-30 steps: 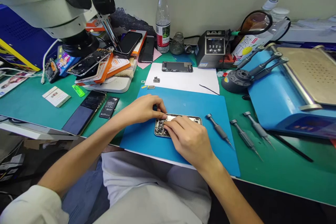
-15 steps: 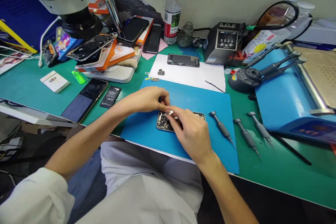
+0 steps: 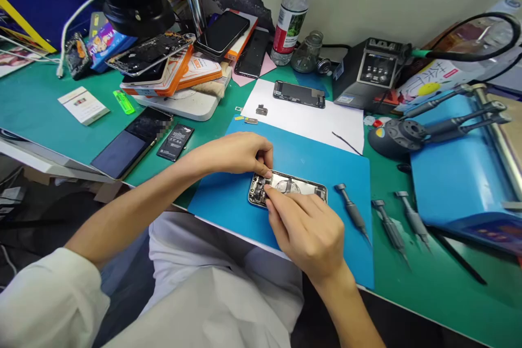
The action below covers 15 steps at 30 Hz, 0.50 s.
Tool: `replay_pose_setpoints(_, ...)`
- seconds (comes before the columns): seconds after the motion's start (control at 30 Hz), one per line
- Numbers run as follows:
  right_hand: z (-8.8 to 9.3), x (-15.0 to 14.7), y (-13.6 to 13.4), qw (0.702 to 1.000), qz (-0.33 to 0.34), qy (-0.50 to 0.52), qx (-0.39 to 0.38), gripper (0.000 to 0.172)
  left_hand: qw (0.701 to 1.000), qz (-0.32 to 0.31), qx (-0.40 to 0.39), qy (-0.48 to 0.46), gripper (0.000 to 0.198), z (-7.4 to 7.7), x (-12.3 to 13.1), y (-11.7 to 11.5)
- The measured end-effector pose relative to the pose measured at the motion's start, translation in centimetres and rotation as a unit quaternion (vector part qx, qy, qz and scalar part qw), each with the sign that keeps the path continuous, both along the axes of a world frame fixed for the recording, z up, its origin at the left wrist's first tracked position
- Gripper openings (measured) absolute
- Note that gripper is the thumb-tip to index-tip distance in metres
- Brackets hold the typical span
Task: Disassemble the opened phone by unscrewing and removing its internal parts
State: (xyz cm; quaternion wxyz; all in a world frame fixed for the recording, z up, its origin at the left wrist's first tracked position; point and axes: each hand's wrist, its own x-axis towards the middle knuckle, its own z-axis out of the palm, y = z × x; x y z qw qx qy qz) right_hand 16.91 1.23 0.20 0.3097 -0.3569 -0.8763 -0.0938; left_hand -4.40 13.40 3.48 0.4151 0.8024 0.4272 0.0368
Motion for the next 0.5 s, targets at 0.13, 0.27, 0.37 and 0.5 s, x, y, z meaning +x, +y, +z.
replay_pose_setpoints(0.13, 0.30, -0.33, -0.04, 0.999, 0.001, -0.031, 0.018, 0.033, 1.000, -0.003, -0.003, 0.000, 0.010, 0.06, -0.10, 0.08)
replay_pose_setpoints(0.27, 0.44, -0.44, -0.03, 0.998, 0.003, -0.060, 0.030, 0.034, 1.000, -0.003, -0.005, 0.005, 0.009, 0.38, -0.16, 0.08)
replay_pose_setpoints(0.37, 0.52, -0.56, 0.05, 0.996, 0.004, -0.077, 0.036, 0.034, 1.000, -0.005, -0.002, 0.005, 0.010, 0.58, -0.24, 0.06)
replay_pose_setpoints(0.5, 0.65, -0.84, 0.43, 0.995, 0.023, -0.091, 0.043, 0.035, 1.000, -0.009, 0.006, 0.004, 0.007, 0.65, -0.39, 0.00)
